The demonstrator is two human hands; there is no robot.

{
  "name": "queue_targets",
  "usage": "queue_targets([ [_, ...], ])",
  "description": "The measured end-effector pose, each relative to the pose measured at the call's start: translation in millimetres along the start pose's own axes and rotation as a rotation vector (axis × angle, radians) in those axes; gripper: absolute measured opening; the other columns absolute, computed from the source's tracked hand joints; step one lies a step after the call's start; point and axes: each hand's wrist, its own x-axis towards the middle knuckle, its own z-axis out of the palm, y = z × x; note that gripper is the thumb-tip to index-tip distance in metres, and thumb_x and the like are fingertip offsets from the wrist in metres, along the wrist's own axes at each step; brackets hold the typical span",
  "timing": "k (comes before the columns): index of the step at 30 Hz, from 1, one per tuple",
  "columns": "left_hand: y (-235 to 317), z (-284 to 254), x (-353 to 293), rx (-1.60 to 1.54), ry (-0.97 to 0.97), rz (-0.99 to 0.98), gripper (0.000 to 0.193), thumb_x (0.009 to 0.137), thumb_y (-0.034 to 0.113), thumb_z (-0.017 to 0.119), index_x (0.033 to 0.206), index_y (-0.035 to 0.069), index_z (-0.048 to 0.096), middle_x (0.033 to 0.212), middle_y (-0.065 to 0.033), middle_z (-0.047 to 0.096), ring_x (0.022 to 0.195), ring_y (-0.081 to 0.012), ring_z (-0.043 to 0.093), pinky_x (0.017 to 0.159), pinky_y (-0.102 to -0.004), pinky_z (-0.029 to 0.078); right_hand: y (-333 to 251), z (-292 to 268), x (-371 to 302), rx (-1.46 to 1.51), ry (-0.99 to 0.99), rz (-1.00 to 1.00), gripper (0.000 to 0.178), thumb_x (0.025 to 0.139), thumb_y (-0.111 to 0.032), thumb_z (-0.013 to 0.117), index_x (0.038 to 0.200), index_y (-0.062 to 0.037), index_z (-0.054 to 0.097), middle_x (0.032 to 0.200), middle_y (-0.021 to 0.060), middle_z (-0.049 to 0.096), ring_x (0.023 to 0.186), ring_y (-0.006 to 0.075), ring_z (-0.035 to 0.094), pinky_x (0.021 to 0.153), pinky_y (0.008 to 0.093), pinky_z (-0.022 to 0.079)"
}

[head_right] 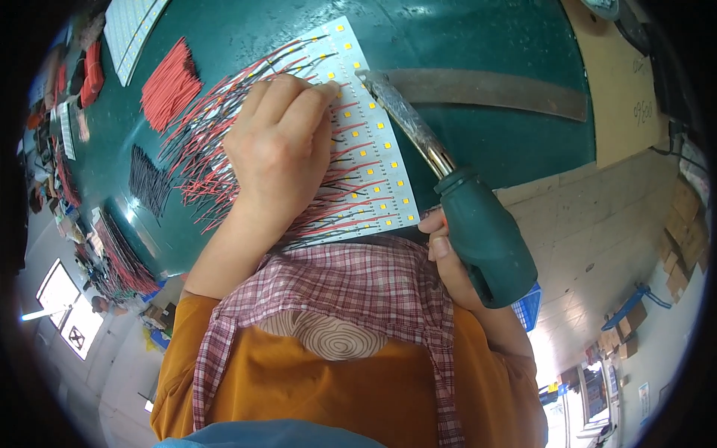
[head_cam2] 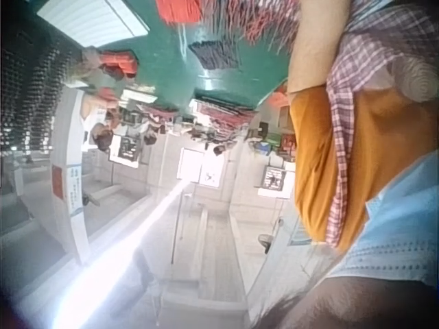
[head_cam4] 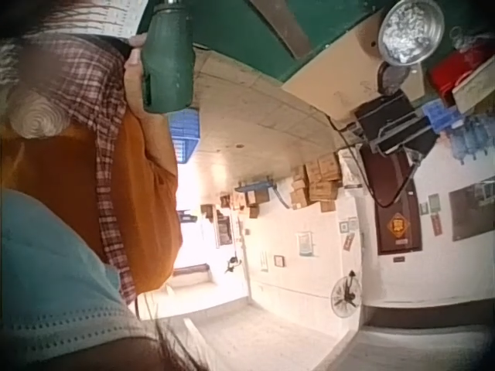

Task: Soldering electrical wires onto an LED circuit board panel at a manufacturing workstation.

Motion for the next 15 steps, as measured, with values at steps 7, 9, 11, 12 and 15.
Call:
queue_targets([
  [7, -17.5, -13.2, 5.7, -0.163, 0.003, 0.034, 0.019, 0.064, 0.006, 0.062, 0.082, 0.007, 0.061, 0.081, -0.0056, 0.054, 0.079, -0.0244, 0.053, 0.066, -0.0348, 0.046, -5.9, 2.8, 4.3, 0.023, 0.035, -0.01, 0.012, 0.088, -0.004, 0.053, 0.099, -0.0024, 0.054, 0.088, 0.0032, 0.057, 0.067, 0.0056, 0.05, 0.061, 0.0207, 0.044],
  [9, -59.2, -34.0, 21.8, -0.07, 0.091, 0.065, 0.022, 0.066, 0.0, 0.059, 0.087, 0.006, 0.063, 0.083, -0.007, 0.058, 0.082, -0.0269, 0.053, 0.073, -0.0396, 0.041, -5.7, 1.7, 8.3, -0.063, 0.123, -0.063, 0.016, 0.088, -0.008, 0.052, 0.101, 0.0001, 0.053, 0.076, 0.0068, 0.056, 0.059, 0.0086, 0.049, 0.056, 0.0232, 0.043],
  [11, -109.7, -46.7, 25.8, 0.181, 0.09, -0.086, 0.029, 0.074, 0.002, 0.055, 0.1, 0.009, 0.066, 0.091, -0.0076, 0.063, 0.087, -0.027, 0.054, 0.08, -0.0385, 0.042, 5.8, -0.4, 18.6, -0.057, 0.104, -0.071, 0.014, 0.088, -0.009, 0.052, 0.1, 0.0001, 0.054, 0.074, 0.0066, 0.056, 0.059, 0.0086, 0.049, 0.056, 0.0232, 0.043],
  [12, -134.5, -48.7, 22.1, 0.253, 0.05, -0.145, 0.028, 0.081, 0.005, 0.054, 0.105, 0.011, 0.066, 0.096, -0.0066, 0.064, 0.091, -0.0283, 0.054, 0.083, -0.037, 0.043, 10.1, -2.1, 24.3, -0.047, 0.063, -0.077, 0.013, 0.088, -0.009, 0.052, 0.098, 0.0001, 0.055, 0.073, 0.0064, 0.056, 0.058, 0.0086, 0.049, 0.056, 0.0233, 0.042],
  [15, -162.1, -46.7, 18.0, 0.175, -0.031, -0.203, 0.019, 0.085, 0.012, 0.058, 0.102, 0.01, 0.067, 0.095, -0.0051, 0.063, 0.094, -0.027, 0.054, 0.081, -0.0348, 0.044, 14.5, 4.0, 26.6, -0.044, 0.103, -0.104, 0.014, 0.088, -0.01, 0.052, 0.098, -0.0009, 0.054, 0.07, 0.0053, 0.055, 0.058, 0.0087, 0.048, 0.056, 0.0234, 0.042],
])
